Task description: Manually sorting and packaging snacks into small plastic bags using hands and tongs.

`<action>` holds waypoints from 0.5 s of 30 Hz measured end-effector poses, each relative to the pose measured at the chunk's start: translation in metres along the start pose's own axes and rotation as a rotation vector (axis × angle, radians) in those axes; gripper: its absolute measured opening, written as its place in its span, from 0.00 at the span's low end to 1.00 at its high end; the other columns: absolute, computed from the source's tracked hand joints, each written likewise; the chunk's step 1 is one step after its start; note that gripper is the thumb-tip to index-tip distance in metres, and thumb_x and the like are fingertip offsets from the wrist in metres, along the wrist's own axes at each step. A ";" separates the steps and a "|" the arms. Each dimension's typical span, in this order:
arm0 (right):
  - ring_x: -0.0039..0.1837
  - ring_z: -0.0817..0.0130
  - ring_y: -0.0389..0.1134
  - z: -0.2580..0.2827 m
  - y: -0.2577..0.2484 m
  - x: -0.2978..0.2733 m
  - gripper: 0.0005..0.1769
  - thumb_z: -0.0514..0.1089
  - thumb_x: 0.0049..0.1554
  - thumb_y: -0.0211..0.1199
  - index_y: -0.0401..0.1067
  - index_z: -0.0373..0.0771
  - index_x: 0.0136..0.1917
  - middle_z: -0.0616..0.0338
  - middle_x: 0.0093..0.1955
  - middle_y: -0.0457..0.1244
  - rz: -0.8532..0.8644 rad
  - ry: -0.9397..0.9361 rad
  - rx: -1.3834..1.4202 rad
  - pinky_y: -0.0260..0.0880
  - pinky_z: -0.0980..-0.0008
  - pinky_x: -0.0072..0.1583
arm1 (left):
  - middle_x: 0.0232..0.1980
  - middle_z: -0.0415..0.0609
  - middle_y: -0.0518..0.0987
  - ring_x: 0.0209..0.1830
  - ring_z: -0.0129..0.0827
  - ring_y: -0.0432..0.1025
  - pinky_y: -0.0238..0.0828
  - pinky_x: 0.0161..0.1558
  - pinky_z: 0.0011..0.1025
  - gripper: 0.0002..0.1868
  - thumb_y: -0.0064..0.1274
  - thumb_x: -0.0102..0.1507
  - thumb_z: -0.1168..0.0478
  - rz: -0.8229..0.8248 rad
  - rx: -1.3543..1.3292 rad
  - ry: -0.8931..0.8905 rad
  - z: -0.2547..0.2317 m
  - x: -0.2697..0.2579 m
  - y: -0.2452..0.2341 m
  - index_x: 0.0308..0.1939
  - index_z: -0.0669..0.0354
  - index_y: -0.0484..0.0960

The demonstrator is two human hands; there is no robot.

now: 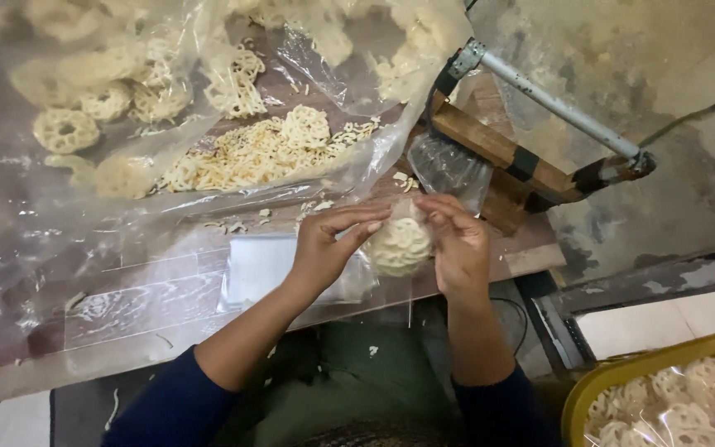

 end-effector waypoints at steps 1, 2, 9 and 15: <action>0.53 0.66 0.67 -0.001 -0.003 0.002 0.15 0.43 0.61 0.62 0.77 0.26 0.51 0.45 0.51 0.67 -0.016 -0.007 0.003 0.64 0.71 0.56 | 0.44 0.58 0.86 0.53 0.51 0.79 0.75 0.56 0.46 0.05 0.60 0.62 0.70 -0.031 0.025 -0.010 0.010 0.002 -0.003 0.41 0.64 0.88; 0.54 0.64 0.67 -0.001 -0.007 0.003 0.14 0.43 0.60 0.63 0.77 0.26 0.51 0.44 0.52 0.67 -0.032 -0.013 0.005 0.64 0.69 0.58 | 0.42 0.59 0.86 0.51 0.49 0.80 0.76 0.53 0.45 0.05 0.57 0.63 0.71 -0.063 0.049 -0.020 0.021 0.005 -0.005 0.41 0.66 0.87; 0.51 0.58 0.75 -0.026 -0.053 0.026 0.11 0.34 0.61 0.59 0.74 0.28 0.56 0.44 0.47 0.71 -0.075 0.067 0.023 0.73 0.67 0.57 | 0.39 0.51 0.87 0.40 0.30 0.81 0.77 0.44 0.25 0.10 0.57 0.65 0.59 0.063 0.156 -0.332 -0.001 0.055 0.012 0.50 0.52 0.87; 0.57 0.63 0.72 0.010 -0.059 0.029 0.17 0.31 0.62 0.51 0.73 0.27 0.62 0.45 0.52 0.70 -0.063 0.135 -0.071 0.70 0.66 0.63 | 0.45 0.52 0.85 0.43 0.26 0.78 0.76 0.51 0.25 0.15 0.47 0.61 0.65 0.300 -0.160 -0.638 0.016 0.075 0.035 0.49 0.63 0.84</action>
Point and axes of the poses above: each hand's wrist, its own x-axis towards the middle knuckle, its own y-axis out of the palm, z = x × y, the point moved 5 cm from there along x, towards the middle knuckle
